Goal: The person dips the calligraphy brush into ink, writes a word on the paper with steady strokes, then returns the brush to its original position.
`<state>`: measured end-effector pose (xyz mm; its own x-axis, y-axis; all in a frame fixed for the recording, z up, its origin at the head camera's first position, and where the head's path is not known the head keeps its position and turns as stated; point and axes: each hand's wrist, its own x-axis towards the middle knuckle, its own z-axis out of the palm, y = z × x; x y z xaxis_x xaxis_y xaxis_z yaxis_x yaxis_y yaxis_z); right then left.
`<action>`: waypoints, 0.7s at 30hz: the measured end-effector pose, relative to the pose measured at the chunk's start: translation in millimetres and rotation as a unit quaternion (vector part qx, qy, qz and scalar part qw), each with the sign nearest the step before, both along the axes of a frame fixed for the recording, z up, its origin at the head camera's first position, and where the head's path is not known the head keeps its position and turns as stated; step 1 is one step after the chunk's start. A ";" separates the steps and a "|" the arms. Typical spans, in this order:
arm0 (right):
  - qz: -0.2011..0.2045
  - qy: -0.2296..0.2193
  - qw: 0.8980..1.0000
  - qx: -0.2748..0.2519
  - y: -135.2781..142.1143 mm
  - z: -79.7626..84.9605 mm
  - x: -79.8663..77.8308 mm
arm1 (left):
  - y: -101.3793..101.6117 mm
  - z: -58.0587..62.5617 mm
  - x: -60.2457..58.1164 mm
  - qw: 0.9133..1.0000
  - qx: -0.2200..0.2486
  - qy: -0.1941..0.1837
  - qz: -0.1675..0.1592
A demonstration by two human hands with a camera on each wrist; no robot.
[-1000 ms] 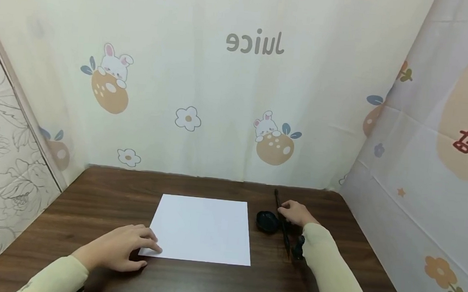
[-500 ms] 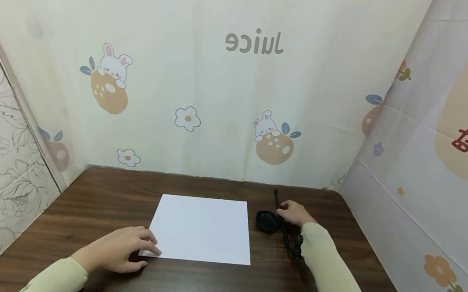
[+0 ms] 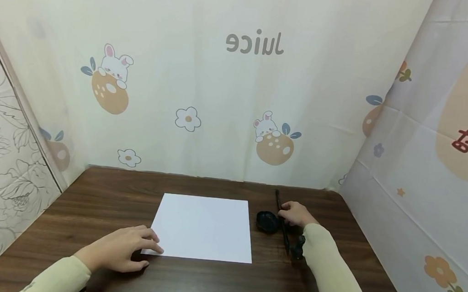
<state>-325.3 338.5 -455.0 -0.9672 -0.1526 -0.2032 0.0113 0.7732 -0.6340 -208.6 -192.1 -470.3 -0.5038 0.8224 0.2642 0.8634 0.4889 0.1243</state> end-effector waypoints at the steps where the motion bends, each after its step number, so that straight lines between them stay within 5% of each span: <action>1: -0.003 -0.001 1.000 -0.003 0.2 0.6 0.4 | 0.2 0.2 0.1 1.000 -0.001 -0.005 0.002; 8: -0.011 0.016 0.999 -0.041 5.7 3.9 2.1 | 0.4 -1.3 0.0 1.000 -0.002 -0.028 0.014; 21: -0.050 0.029 0.993 -0.099 12.2 11.5 2.8 | 2.1 -6.7 -0.2 1.000 0.015 -0.007 -0.002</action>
<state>-322.5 350.7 -443.5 -0.9887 -0.0864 -0.1222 0.0407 0.6308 -0.7749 -208.8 -190.0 -477.0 -0.5051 0.8160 0.2812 0.8630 0.4821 0.1511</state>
